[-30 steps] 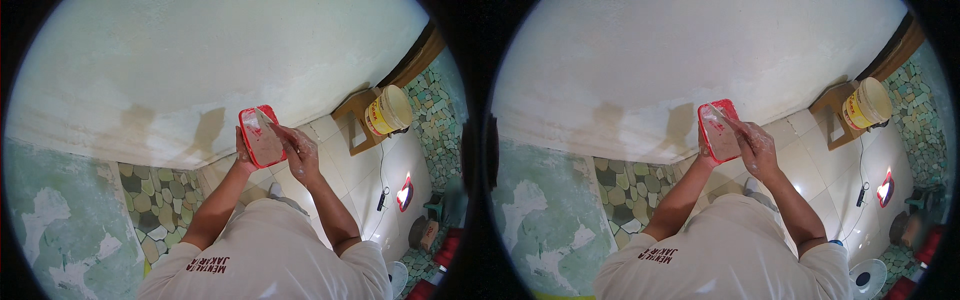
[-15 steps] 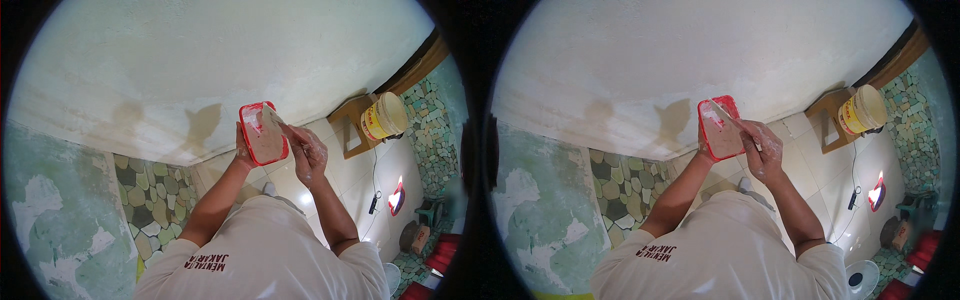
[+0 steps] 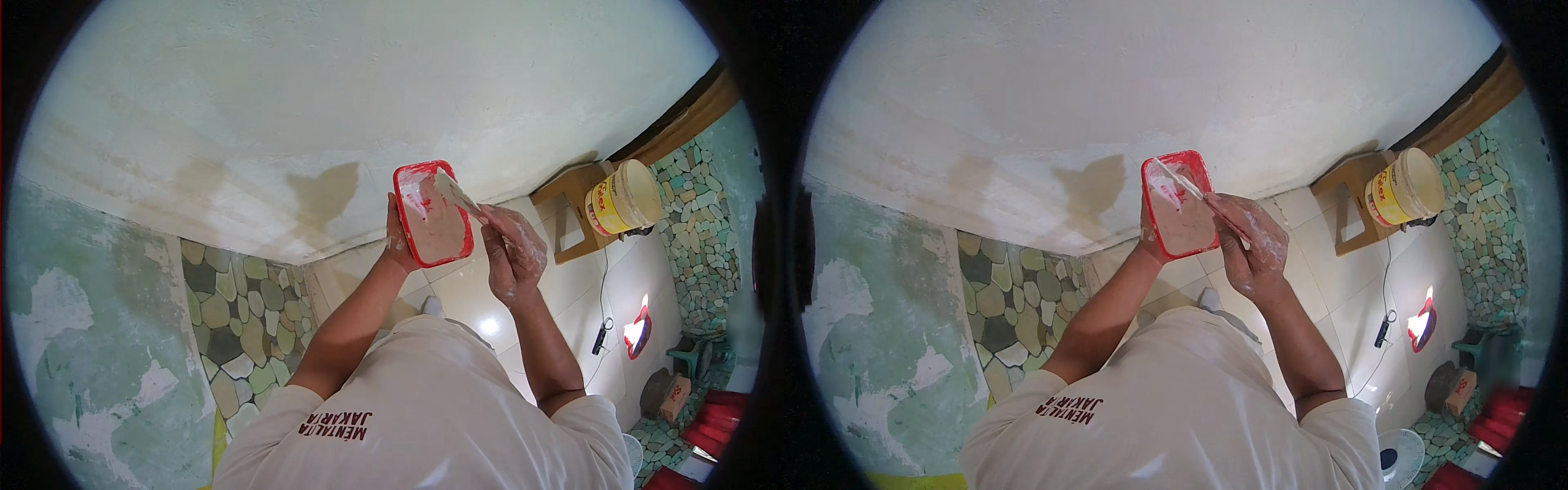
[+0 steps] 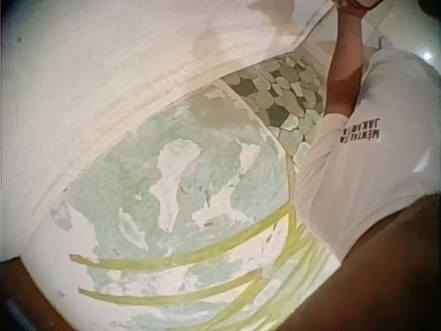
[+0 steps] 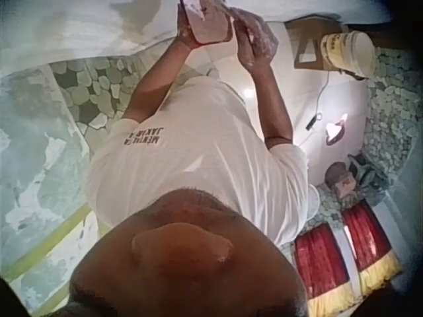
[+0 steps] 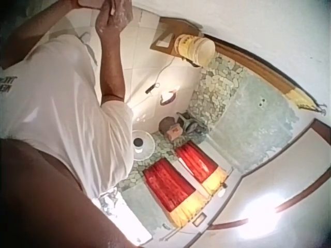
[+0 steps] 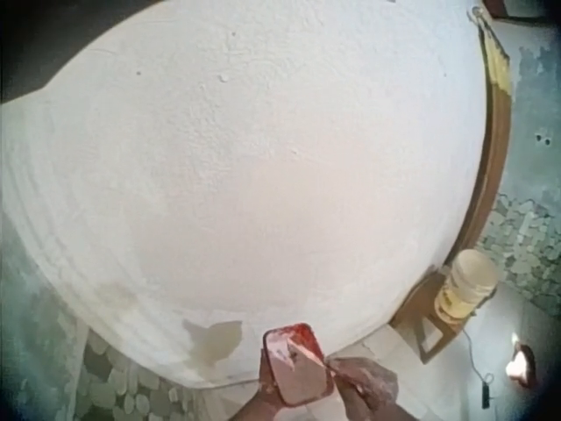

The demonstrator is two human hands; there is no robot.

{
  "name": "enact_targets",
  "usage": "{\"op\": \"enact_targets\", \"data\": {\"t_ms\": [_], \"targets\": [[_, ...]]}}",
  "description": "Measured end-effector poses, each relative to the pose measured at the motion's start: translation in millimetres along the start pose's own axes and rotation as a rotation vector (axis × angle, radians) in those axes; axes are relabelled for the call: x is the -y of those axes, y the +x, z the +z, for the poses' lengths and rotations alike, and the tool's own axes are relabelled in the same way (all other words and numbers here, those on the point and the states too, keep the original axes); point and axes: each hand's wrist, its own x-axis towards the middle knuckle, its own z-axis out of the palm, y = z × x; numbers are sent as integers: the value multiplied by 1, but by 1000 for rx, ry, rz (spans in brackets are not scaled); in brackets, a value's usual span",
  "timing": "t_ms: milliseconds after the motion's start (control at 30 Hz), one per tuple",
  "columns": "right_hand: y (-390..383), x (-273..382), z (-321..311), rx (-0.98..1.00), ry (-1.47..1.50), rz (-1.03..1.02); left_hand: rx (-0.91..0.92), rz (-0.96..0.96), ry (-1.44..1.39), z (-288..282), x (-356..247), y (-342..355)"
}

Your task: Applying putty or patching compound to the lower section of a wall using a spatula.

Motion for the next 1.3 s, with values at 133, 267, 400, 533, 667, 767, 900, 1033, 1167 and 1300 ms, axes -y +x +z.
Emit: {"op": "enact_targets", "data": {"t_ms": [133, 267, 400, 533, 667, 767, 900, 1033, 1167, 1300], "targets": [[-4, -2, -2, 21, 47, 102, -206, 135, 88, 12, 7, 6], [-2, -18, 0, -172, 427, 609, -367, 202, 796, 24, 21, 18], [-1, -32, 1, -336, 871, 917, -401, 193, 760, 11, 6, 9], [-14, -51, 1, -371, 956, 968, -344, 155, 609, 3, 0, 4], [-24, -55, 6, -357, 742, 903, -466, 214, 857, 1, 6, 5], [-28, -52, 8, -151, 406, 722, -477, 223, 747, 1, 9, 10], [-37, -49, 14, -35, 168, 662, -452, 218, 812, -4, 10, 15], [-32, -42, 22, -52, 111, 557, -420, 209, 710, -10, 7, 18], [-34, -45, 25, -52, 200, 632, -455, 248, 728, -19, 2, 15], [-37, -49, 27, -180, 391, 771, -409, 248, 769, -11, 11, 21]]}}
